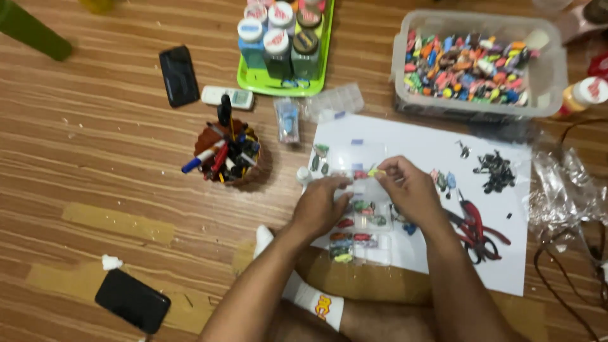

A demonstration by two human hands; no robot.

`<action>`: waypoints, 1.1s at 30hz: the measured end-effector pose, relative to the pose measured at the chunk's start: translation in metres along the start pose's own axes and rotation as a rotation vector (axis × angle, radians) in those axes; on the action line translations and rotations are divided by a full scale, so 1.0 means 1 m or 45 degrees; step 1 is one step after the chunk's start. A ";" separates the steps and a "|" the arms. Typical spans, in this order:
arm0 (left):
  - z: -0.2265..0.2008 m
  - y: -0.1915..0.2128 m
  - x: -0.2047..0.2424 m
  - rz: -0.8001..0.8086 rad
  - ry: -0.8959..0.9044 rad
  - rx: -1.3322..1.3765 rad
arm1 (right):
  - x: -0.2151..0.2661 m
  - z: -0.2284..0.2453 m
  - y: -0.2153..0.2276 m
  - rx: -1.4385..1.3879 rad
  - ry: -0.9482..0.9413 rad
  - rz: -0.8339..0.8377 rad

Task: Sorting and organizing small fishing lures into a plastic compartment box

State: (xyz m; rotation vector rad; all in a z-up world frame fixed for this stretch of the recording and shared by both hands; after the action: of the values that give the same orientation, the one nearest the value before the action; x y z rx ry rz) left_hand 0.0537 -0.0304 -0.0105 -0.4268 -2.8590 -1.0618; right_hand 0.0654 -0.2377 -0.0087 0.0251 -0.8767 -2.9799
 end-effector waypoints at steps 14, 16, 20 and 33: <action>0.020 -0.004 0.003 0.331 0.362 -0.389 | 0.002 -0.006 -0.039 0.730 0.498 0.046; 0.019 -0.003 0.006 0.381 0.387 -0.408 | 0.002 -0.010 -0.044 0.735 0.521 0.052; 0.007 0.027 0.002 0.017 0.232 -0.209 | 0.001 -0.022 -0.044 0.747 0.579 0.040; 0.056 0.055 0.001 0.007 0.475 -0.096 | 0.004 -0.003 -0.041 0.467 0.558 0.073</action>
State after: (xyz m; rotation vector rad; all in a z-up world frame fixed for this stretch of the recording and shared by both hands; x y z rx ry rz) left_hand 0.0704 0.0459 -0.0188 -0.2120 -2.4961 -1.1158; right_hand 0.0603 -0.2045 -0.0335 0.6203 -1.2998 -2.5561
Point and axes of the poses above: each hand's wrist, its own x-axis away from the middle knuckle, its own y-axis out of the back of the hand, z = x × y, the point moved 6 cm from there along -x, towards the middle knuckle, and after that the axes turned 11 degrees about y, right-handed, at the moved point
